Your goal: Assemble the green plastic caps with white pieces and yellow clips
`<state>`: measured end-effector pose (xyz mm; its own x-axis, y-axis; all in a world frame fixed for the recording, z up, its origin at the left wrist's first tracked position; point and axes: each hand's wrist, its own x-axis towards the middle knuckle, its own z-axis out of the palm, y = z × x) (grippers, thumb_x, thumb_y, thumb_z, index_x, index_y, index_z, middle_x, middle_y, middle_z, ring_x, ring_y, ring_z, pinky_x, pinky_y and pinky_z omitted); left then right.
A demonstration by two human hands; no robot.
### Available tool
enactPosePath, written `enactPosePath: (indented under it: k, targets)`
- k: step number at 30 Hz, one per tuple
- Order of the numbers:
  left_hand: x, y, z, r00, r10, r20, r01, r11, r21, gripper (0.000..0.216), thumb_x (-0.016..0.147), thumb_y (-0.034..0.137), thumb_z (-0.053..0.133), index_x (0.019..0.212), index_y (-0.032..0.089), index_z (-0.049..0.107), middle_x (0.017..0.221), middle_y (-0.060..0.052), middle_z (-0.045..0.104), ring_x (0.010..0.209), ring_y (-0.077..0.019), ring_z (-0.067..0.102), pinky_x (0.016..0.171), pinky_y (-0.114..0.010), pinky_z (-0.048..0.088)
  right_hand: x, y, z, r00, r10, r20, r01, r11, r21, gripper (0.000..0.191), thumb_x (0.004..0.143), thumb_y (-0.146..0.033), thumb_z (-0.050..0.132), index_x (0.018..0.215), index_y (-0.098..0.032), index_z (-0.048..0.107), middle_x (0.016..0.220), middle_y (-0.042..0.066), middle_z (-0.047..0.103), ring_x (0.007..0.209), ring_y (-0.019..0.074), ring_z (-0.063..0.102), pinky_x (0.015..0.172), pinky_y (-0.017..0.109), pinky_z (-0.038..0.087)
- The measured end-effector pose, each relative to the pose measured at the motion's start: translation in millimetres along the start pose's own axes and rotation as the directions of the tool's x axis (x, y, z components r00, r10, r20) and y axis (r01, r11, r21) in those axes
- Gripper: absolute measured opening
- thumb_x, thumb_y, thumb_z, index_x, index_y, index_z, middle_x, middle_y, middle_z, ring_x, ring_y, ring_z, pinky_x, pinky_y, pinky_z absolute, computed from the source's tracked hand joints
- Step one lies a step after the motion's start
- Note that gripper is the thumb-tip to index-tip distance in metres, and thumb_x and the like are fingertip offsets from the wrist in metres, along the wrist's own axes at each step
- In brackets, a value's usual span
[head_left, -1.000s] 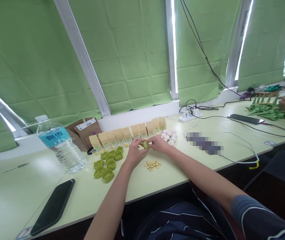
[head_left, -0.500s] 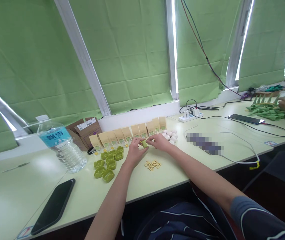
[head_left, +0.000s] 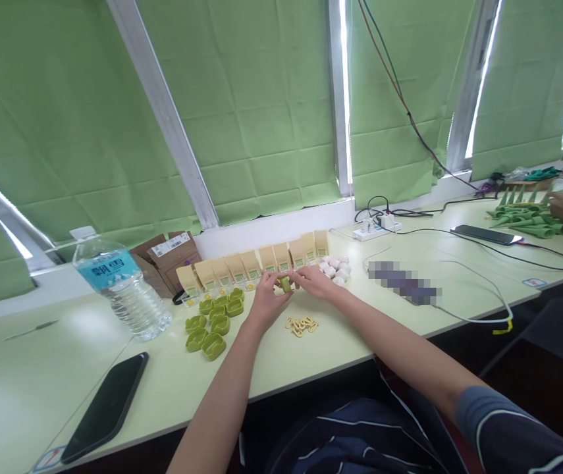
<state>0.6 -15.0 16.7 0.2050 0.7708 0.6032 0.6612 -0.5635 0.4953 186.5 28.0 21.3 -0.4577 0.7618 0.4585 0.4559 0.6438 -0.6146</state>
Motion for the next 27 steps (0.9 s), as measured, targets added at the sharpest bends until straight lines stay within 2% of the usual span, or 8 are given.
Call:
enactPosePath:
  k: [6,11,27]
  targets:
    - [-0.7,-1.4,1.1,1.000,0.005,0.004,-0.005,1.000,0.002,0.035,0.073,0.018,0.074,0.106,0.024,0.066,0.105,-0.005,0.057,0.094,-0.0182,0.059,0.083,-0.034,0.052,-1.1,-2.2,0.0,1.000,-0.027,0.008,0.027,1.000,0.006,0.055,0.101,-0.049,0.040,0.070,-0.015,0.071,0.067,0.002,0.068,0.060,0.0116,0.054,0.059,0.024,0.032]
    - [-1.1,-1.0,1.7,1.000,-0.009,0.011,0.009,1.000,0.008,0.033,0.073,0.019,0.074,0.104,0.024,0.067,0.102,-0.004,0.058,0.089,-0.0171,0.059,0.079,-0.032,0.052,-0.9,-2.7,0.4,0.999,-0.039,0.016,0.039,0.999,0.014,0.058,0.100,-0.052,0.039,0.067,-0.014,0.068,0.063,0.002,0.064,0.058,0.0109,0.050,0.059,0.024,0.030]
    - [-0.7,-1.7,4.1,1.000,0.002,0.025,-0.002,1.000,-0.006,0.026,0.075,0.024,0.073,0.099,0.022,0.065,0.098,-0.003,0.057,0.085,-0.0162,0.059,0.077,-0.032,0.051,-2.0,-3.3,5.0,0.998,-0.056,0.025,0.055,0.998,0.017,0.058,0.100,-0.053,0.038,0.069,-0.015,0.068,0.068,0.002,0.067,0.063,0.0128,0.055,0.062,0.023,0.033]
